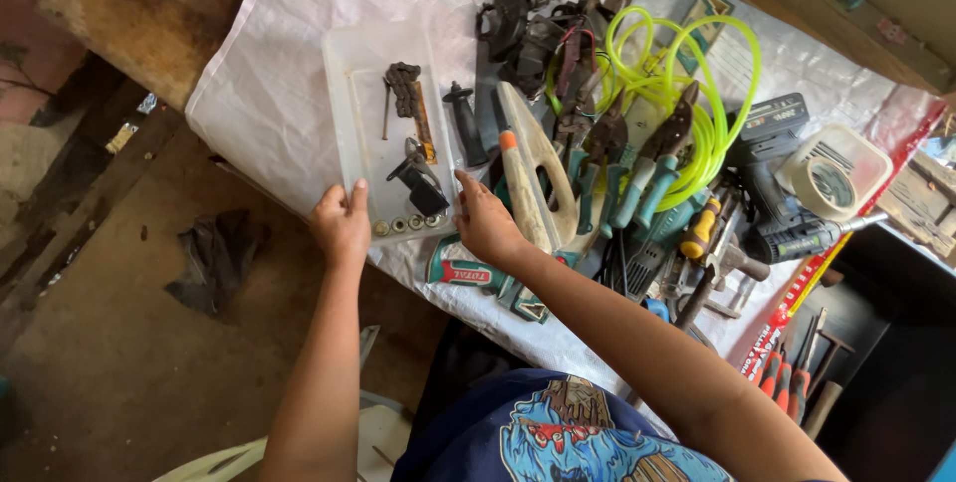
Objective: The person empties a black toolbox tray onto a cloth-covered workbench and sorts the tools. They pick up screwdrivers, files, a hammer, a drill and other hand tools one at a time, group similar items together, and arrange them in a pile on the bench while small parts go into a white plastic tray.
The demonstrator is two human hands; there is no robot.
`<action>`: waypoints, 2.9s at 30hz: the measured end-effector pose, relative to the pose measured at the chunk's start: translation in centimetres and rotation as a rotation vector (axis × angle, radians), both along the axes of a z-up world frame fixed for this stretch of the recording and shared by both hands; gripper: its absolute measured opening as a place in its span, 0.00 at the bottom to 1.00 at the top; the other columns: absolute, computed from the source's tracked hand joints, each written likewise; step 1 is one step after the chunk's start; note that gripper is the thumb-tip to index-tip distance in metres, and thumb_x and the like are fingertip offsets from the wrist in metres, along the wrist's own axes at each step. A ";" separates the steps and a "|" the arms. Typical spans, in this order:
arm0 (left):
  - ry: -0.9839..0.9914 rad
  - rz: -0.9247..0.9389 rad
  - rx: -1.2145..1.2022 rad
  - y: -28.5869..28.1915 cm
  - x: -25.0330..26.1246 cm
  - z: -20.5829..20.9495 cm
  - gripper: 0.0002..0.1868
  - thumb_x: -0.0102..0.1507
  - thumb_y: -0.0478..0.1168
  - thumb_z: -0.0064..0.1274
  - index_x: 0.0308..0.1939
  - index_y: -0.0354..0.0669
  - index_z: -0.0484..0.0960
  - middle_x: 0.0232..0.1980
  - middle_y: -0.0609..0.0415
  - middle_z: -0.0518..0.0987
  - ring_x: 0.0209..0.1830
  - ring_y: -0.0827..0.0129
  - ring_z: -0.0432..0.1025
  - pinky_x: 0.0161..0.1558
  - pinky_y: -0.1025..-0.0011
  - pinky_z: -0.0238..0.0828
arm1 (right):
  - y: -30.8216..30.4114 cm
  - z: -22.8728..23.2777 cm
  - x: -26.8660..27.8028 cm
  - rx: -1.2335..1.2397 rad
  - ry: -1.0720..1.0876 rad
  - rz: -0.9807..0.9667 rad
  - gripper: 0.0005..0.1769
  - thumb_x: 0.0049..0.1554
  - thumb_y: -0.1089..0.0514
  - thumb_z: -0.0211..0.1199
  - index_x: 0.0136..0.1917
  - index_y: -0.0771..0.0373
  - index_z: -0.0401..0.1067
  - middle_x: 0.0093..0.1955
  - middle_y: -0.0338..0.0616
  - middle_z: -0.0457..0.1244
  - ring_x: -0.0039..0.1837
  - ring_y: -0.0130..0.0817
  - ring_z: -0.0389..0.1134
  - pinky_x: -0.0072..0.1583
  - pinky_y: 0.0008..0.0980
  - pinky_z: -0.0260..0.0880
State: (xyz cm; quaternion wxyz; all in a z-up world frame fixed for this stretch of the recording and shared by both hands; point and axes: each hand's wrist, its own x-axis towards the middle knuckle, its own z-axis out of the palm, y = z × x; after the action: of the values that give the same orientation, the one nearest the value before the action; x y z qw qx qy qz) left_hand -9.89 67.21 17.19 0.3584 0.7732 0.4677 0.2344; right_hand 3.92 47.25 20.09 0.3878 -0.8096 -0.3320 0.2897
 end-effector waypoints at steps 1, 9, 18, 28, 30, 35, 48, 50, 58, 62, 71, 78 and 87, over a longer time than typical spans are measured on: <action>-0.009 -0.007 -0.005 0.3 0.1 -1.0 0.28 0.65 0.48 0.62 0.23 0.35 0.64 0.19 0.47 0.63 0.20 0.58 0.54 0.27 0.59 0.58 | 0.2 -0.8 0.0 -0.028 0.023 0.000 0.39 0.54 0.66 0.61 0.76 0.66 0.53 0.59 0.62 0.65 0.60 0.57 0.69 0.62 0.47 0.68; 0.080 -0.091 -0.054 1.8 0.0 -5.7 0.27 0.68 0.50 0.62 0.27 0.33 0.70 0.23 0.44 0.69 0.23 0.55 0.58 0.32 0.56 0.63 | -0.2 -3.7 0.1 -0.044 0.125 0.059 0.43 0.53 0.64 0.64 0.78 0.67 0.50 0.64 0.63 0.63 0.60 0.54 0.71 0.62 0.41 0.71; 0.181 -0.257 0.647 1.5 6.9 -3.5 0.21 0.63 0.43 0.63 0.55 0.43 0.73 0.66 0.45 0.71 0.66 0.47 0.63 0.67 0.56 0.57 | -2.2 2.9 2.3 -0.035 0.132 -0.147 0.36 0.55 0.61 0.66 0.74 0.62 0.58 0.61 0.55 0.66 0.54 0.44 0.73 0.57 0.39 0.73; 0.377 -0.049 -0.046 2.0 18.2 -7.5 0.28 0.61 0.48 0.64 0.54 0.34 0.70 0.57 0.39 0.72 0.60 0.45 0.68 0.61 0.55 0.66 | -7.5 6.4 3.7 -0.051 0.121 -0.265 0.31 0.57 0.61 0.63 0.72 0.61 0.60 0.60 0.51 0.67 0.51 0.40 0.74 0.53 0.39 0.74; 0.465 -0.058 -0.032 2.4 18.6 -8.2 0.30 0.60 0.49 0.64 0.55 0.33 0.69 0.57 0.38 0.71 0.58 0.44 0.68 0.58 0.53 0.67 | -8.1 6.8 3.6 -0.060 0.176 -0.302 0.31 0.56 0.62 0.62 0.72 0.62 0.60 0.60 0.51 0.66 0.50 0.38 0.74 0.51 0.37 0.76; 0.357 -0.087 0.062 2.7 18.8 -8.9 0.22 0.65 0.49 0.61 0.48 0.32 0.74 0.52 0.38 0.75 0.51 0.47 0.72 0.53 0.55 0.70 | -9.0 6.8 4.1 -0.051 0.176 -0.314 0.30 0.57 0.62 0.63 0.72 0.63 0.60 0.59 0.51 0.66 0.50 0.36 0.72 0.49 0.35 0.77; 0.032 -0.199 -0.163 -1.2 24.7 -2.0 0.21 0.65 0.51 0.59 0.38 0.34 0.77 0.37 0.47 0.80 0.36 0.56 0.78 0.41 0.57 0.75 | -9.4 6.2 4.9 -0.030 0.289 -0.355 0.29 0.59 0.60 0.62 0.72 0.63 0.60 0.61 0.49 0.64 0.47 0.32 0.71 0.44 0.34 0.79; 0.138 -0.171 -0.127 -1.8 27.6 -2.8 0.23 0.64 0.52 0.59 0.41 0.32 0.77 0.40 0.42 0.81 0.41 0.48 0.78 0.46 0.54 0.76 | -9.7 6.4 5.0 -0.026 0.288 -0.375 0.30 0.59 0.60 0.62 0.72 0.62 0.60 0.61 0.48 0.64 0.46 0.32 0.71 0.44 0.34 0.77; 0.437 -0.178 -0.116 -1.1 30.7 -4.7 0.24 0.63 0.50 0.58 0.48 0.30 0.76 0.54 0.34 0.77 0.51 0.44 0.76 0.50 0.53 0.75 | -10.4 6.4 5.6 -0.005 0.270 -0.430 0.29 0.58 0.60 0.63 0.71 0.63 0.61 0.58 0.48 0.65 0.46 0.31 0.71 0.44 0.31 0.78; 0.540 -0.320 -0.113 -0.7 29.5 -3.8 0.21 0.66 0.49 0.56 0.47 0.31 0.78 0.55 0.36 0.76 0.55 0.45 0.74 0.54 0.55 0.73 | -9.0 5.3 6.6 -0.015 0.198 -0.362 0.30 0.57 0.60 0.64 0.71 0.64 0.61 0.59 0.50 0.66 0.50 0.37 0.72 0.48 0.35 0.77; -0.239 -0.558 0.172 -3.6 20.4 -0.7 0.06 0.60 0.36 0.63 0.39 0.39 0.83 0.37 0.45 0.80 0.39 0.50 0.76 0.42 0.55 0.71 | -5.2 4.3 9.7 -0.128 -0.378 -0.145 0.40 0.57 0.50 0.67 0.77 0.63 0.57 0.75 0.63 0.54 0.76 0.62 0.53 0.74 0.52 0.55; -0.318 -0.425 0.095 0.8 14.5 2.9 0.08 0.63 0.27 0.56 0.46 0.38 0.83 0.45 0.46 0.82 0.43 0.57 0.78 0.47 0.64 0.77 | -2.0 4.5 9.5 -0.309 -0.490 0.057 0.45 0.59 0.44 0.65 0.81 0.53 0.46 0.83 0.61 0.38 0.82 0.60 0.36 0.75 0.57 0.40; 0.204 -0.543 0.024 0.3 8.9 2.8 0.33 0.47 0.35 0.73 0.55 0.36 0.78 0.56 0.39 0.75 0.57 0.47 0.70 0.59 0.58 0.68 | 0.8 5.5 7.1 -0.507 -0.425 0.178 0.50 0.59 0.41 0.64 0.83 0.46 0.40 0.85 0.58 0.31 0.85 0.59 0.27 0.79 0.59 0.32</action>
State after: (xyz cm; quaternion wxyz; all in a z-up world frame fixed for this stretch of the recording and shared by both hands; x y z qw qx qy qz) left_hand -1.03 67.54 19.98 0.3500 0.8939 0.2743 0.0566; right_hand 11.02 48.04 25.58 0.0697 -0.8904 -0.3920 0.2206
